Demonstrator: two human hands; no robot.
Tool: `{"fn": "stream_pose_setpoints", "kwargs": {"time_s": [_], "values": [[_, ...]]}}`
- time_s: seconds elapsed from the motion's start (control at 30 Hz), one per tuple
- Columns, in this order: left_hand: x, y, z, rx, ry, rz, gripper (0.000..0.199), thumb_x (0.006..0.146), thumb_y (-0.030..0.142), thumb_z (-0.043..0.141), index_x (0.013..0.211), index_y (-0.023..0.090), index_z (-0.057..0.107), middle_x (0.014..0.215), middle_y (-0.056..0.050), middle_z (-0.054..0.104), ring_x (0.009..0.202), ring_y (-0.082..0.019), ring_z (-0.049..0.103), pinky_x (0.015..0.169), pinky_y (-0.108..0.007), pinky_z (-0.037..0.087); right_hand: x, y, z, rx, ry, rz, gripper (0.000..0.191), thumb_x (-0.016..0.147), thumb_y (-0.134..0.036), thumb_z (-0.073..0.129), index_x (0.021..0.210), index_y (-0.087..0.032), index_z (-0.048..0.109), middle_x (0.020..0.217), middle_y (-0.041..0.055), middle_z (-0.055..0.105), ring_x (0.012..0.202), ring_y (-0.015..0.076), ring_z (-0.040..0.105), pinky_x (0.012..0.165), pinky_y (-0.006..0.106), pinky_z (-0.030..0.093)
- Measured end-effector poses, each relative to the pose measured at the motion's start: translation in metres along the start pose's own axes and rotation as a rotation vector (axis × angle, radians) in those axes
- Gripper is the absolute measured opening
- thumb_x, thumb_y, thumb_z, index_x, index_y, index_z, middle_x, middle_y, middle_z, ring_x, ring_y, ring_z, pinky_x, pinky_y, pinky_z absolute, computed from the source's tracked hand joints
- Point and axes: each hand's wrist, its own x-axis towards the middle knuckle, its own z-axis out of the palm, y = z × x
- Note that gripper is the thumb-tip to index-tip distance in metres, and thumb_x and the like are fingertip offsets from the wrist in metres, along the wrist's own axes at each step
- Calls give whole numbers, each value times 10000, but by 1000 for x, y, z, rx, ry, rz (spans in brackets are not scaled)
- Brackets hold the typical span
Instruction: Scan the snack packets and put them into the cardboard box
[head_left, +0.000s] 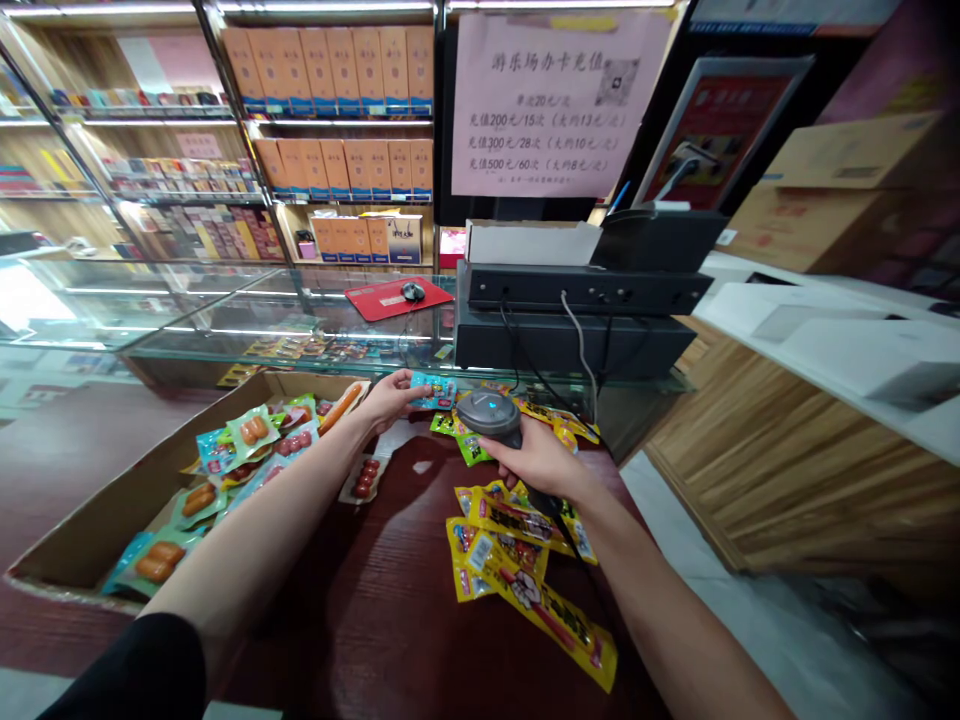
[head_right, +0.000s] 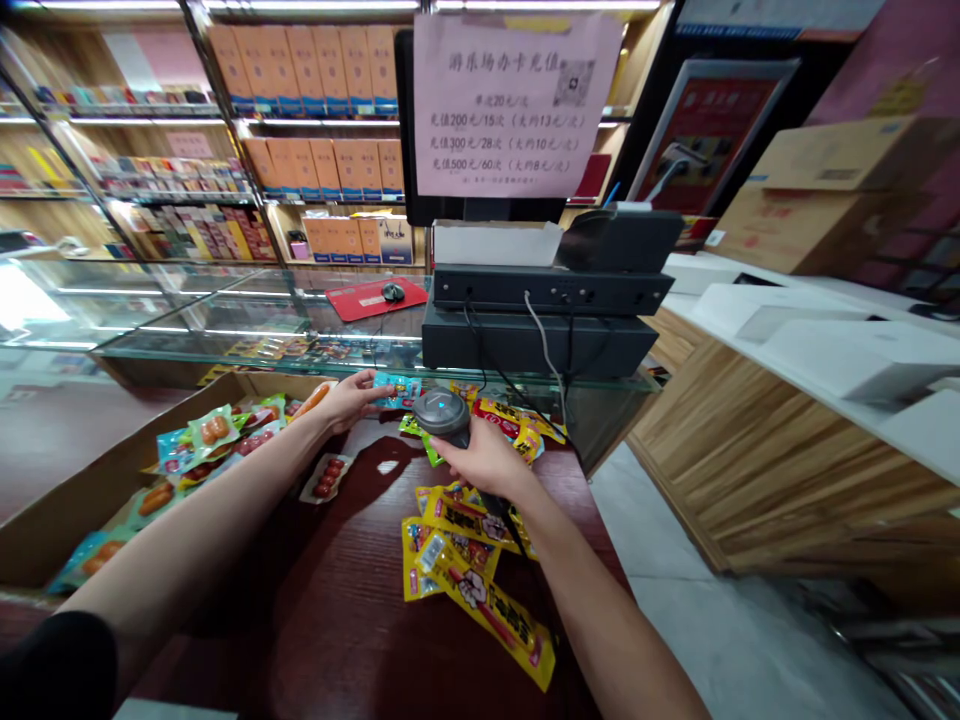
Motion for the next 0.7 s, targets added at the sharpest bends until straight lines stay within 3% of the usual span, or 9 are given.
{"fn": "stream_pose_setpoints", "kwargs": {"time_s": [0.7], "values": [[-3,1,1,10,-54,-9,368,574,194,805,831,168,543,808,-9,653,653,-123,644,569,-222,523,-3,-4,-1,0,-2,-31,263,814,-398,589,908,-152,581,547,11,620,452,141,603,419,234,460]]}}
